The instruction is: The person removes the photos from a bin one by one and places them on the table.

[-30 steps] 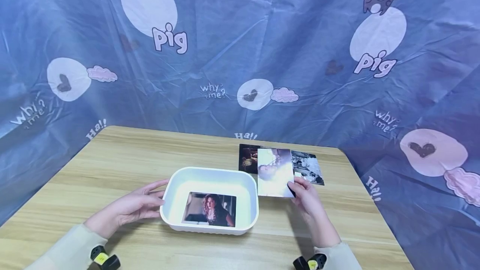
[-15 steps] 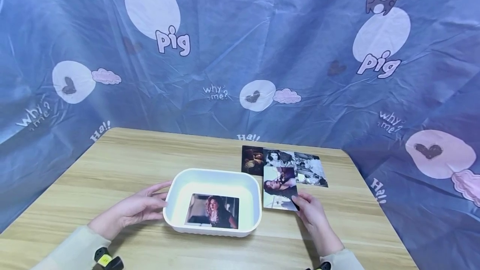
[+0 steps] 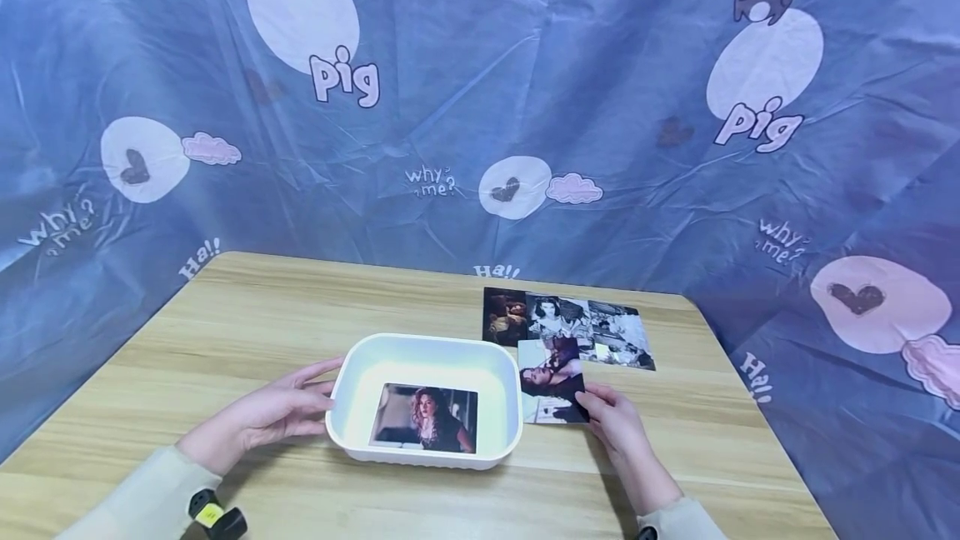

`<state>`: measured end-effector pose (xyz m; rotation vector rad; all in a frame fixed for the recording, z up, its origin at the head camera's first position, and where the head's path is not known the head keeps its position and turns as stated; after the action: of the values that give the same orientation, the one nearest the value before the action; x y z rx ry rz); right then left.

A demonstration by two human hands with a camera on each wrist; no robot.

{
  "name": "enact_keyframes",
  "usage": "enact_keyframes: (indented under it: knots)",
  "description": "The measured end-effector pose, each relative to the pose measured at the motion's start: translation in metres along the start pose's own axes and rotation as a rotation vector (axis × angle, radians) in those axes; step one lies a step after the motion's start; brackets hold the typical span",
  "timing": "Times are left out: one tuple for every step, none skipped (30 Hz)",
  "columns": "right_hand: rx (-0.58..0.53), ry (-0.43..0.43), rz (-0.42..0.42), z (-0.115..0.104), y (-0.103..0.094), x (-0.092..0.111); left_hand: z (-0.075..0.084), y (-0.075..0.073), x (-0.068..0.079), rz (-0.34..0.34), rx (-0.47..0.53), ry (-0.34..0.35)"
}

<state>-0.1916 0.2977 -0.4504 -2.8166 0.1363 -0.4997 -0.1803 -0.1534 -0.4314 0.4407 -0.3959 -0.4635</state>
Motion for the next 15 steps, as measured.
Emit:
enact_keyframes:
  knots:
    - [0.023, -0.005, -0.001, -0.001, -0.001, 0.002, 0.0, 0.0, 0.0, -0.003, -0.001, 0.001]
    - [0.036, -0.01, -0.001, -0.002, -0.001, 0.003, 0.001, 0.001, 0.0, -0.004, -0.002, 0.002]
    - [0.043, -0.018, -0.008, -0.004, -0.001, 0.005, 0.001, 0.001, 0.0, -0.005, -0.001, 0.003]
    - [0.044, -0.028, -0.019, -0.006, -0.002, 0.007, 0.001, 0.001, 0.0, -0.006, 0.001, 0.004]
    - [0.049, -0.032, -0.029, -0.007, -0.002, 0.008, 0.002, 0.001, 0.0, -0.007, 0.002, 0.005]
    - [0.062, -0.043, -0.042, -0.01, -0.003, 0.009, 0.002, 0.001, 0.0, -0.009, 0.002, 0.005]
    - [0.057, -0.046, -0.055, -0.012, -0.003, 0.01, 0.002, 0.001, 0.0, -0.01, 0.003, 0.004]
    - [0.061, -0.051, -0.059, -0.015, -0.004, 0.011, 0.002, 0.001, 0.0, -0.01, 0.004, 0.003]
    - [0.069, -0.062, -0.06, -0.018, -0.006, 0.011, 0.002, 0.001, 0.0, -0.011, 0.005, 0.002]
    - [0.075, -0.076, -0.059, -0.022, -0.007, 0.011, 0.002, 0.001, 0.0, -0.012, 0.007, 0.001]
    - [0.078, -0.088, -0.052, -0.026, -0.009, 0.011, 0.001, 0.001, 0.0, -0.013, 0.007, 0.0]
    - [0.082, -0.107, -0.045, -0.031, -0.01, 0.01, 0.001, 0.001, 0.0, -0.013, 0.008, 0.0]
    - [0.081, -0.122, -0.037, -0.036, -0.01, 0.009, 0.001, 0.001, 0.0, -0.013, 0.009, 0.0]
    - [0.089, -0.14, -0.026, -0.042, -0.011, 0.008, 0.001, 0.001, 0.0, -0.013, 0.01, 0.001]
    - [0.092, -0.161, -0.026, -0.048, -0.01, 0.008, 0.001, 0.002, 0.001, -0.014, 0.011, 0.001]
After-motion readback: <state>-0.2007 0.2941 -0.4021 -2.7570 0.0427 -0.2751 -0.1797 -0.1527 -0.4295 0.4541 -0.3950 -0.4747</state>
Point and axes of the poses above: each hand's wrist, its own x-axis away from the middle knuckle, its own y-axis out of the palm, z = x × y, the point moved 4 cm from there along -x, towards the middle knuckle, and after that the axes turned 13 degrees about x, right-handed, at the moved point
